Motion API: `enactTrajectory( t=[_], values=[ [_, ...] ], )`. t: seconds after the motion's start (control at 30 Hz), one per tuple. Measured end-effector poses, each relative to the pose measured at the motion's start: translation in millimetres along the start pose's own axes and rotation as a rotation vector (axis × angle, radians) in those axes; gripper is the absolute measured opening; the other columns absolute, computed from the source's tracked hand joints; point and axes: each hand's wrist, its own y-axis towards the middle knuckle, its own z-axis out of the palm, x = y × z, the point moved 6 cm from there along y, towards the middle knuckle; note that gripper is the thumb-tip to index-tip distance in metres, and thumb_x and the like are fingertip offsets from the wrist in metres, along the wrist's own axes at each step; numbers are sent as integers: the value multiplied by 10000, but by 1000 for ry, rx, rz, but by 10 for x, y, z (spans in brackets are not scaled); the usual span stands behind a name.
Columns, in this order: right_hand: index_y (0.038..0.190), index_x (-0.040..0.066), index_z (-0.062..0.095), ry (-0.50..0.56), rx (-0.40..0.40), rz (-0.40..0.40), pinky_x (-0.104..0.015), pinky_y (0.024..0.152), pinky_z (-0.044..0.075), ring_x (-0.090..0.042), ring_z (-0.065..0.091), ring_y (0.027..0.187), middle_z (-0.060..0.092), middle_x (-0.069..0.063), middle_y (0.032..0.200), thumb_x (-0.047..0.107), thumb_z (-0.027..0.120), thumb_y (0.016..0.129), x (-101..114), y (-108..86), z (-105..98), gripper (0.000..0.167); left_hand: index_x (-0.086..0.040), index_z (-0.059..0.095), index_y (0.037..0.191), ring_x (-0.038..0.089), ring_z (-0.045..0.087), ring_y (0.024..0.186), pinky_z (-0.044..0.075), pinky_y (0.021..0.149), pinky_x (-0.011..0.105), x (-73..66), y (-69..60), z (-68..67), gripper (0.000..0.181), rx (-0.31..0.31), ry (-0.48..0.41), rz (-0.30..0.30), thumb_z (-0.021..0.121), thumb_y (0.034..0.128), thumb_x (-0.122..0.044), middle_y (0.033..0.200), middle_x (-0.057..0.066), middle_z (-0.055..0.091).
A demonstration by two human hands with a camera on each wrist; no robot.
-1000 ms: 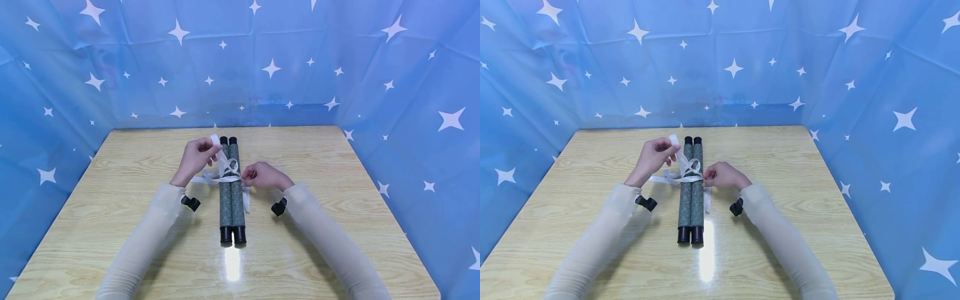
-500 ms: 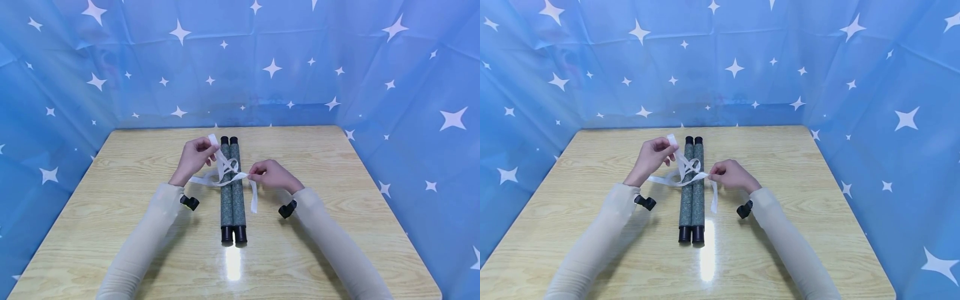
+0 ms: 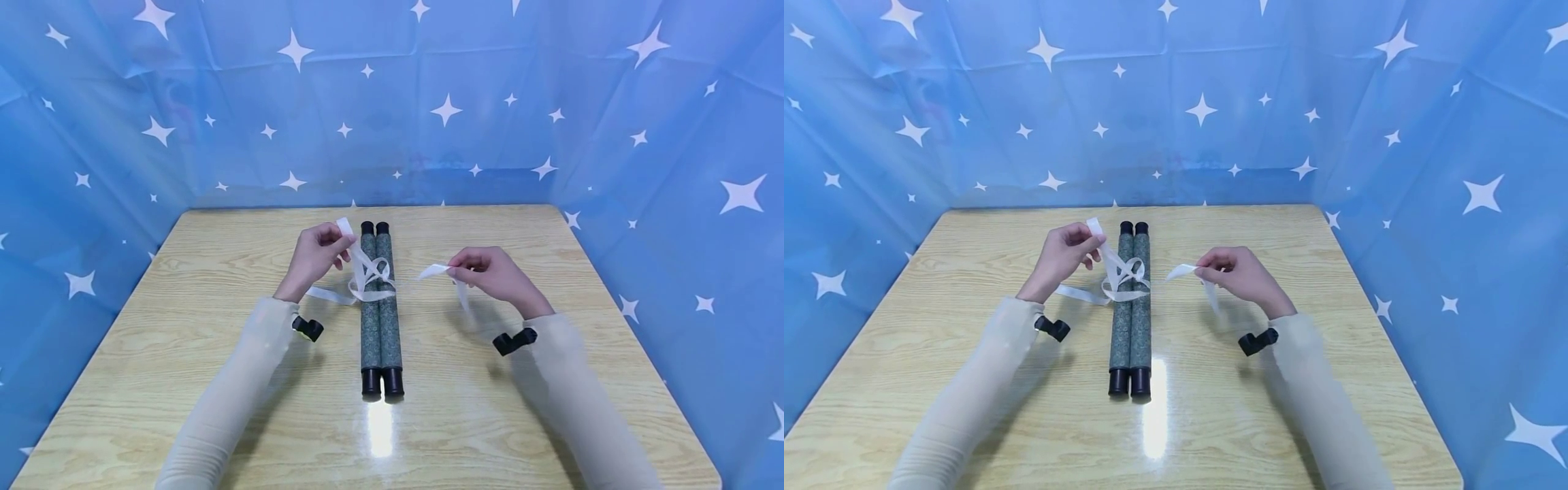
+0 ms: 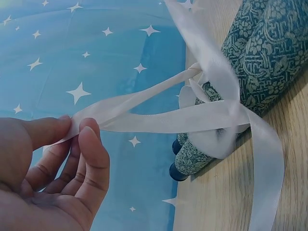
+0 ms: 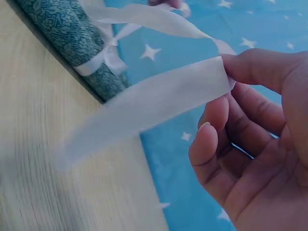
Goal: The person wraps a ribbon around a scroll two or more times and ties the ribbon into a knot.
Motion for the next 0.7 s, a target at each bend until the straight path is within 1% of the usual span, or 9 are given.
enactTrajectory(
  t=[0.1,0.13,0.23,0.37,0.43,0.5,0.6,0.7],
  values=[
    [1110,125,744,-7,-12,6,-326,684,471,-268,634,798,744,-73,959,402,703,979,-60,-112,-109,309,-17,661,987,287,697,781,588,630,319,3,-8,-7,246,-3,-6,0,693,1000,-261,920,192,694],
    [1108,124,743,-9,-18,8,-333,702,483,-245,643,802,743,-75,962,405,704,978,-78,-150,-141,313,-21,663,983,280,695,772,589,633,326,7,-13,-13,243,-6,-8,0,692,1001,-262,919,200,695],
    [1101,132,740,-11,-39,14,-333,698,496,-237,647,796,736,-70,950,404,706,977,-131,-275,-233,301,-26,665,982,253,691,755,595,652,346,24,-25,-39,243,-11,-13,-5,693,1000,-266,931,221,698],
    [1109,118,735,-9,-58,24,-306,679,498,-213,644,777,728,-48,912,369,702,986,-191,-454,-343,282,-36,675,1003,308,695,808,606,686,375,73,-39,-78,242,-13,-18,-24,691,1002,-278,958,203,693],
    [1114,111,732,-20,-64,33,-298,686,502,-185,643,770,725,-30,896,364,697,990,-223,-539,-390,284,-46,681,1018,358,691,856,610,707,387,107,-47,-99,244,-16,-11,-38,687,1004,-290,971,185,690],
    [1116,110,730,-34,-69,40,-291,700,509,-169,645,771,723,-15,888,360,694,993,-256,-616,-433,280,-51,689,1034,368,689,874,609,722,395,149,-53,-127,252,-23,-2,-47,682,1007,-301,1002,192,690],
    [1109,100,729,-50,-71,45,-281,703,508,-167,640,761,717,-11,881,348,694,994,-303,-716,-484,275,-44,695,1056,321,696,854,606,721,374,213,-56,-169,269,-37,0,-61,675,1010,-308,1031,186,696],
    [1113,78,727,-57,-69,53,-279,699,509,-168,640,757,719,-12,886,331,692,997,-371,-808,-532,280,-15,690,1075,224,696,796,604,707,342,269,-56,-202,290,-45,-18,-77,678,1009,-297,1053,180,698]
  ],
)
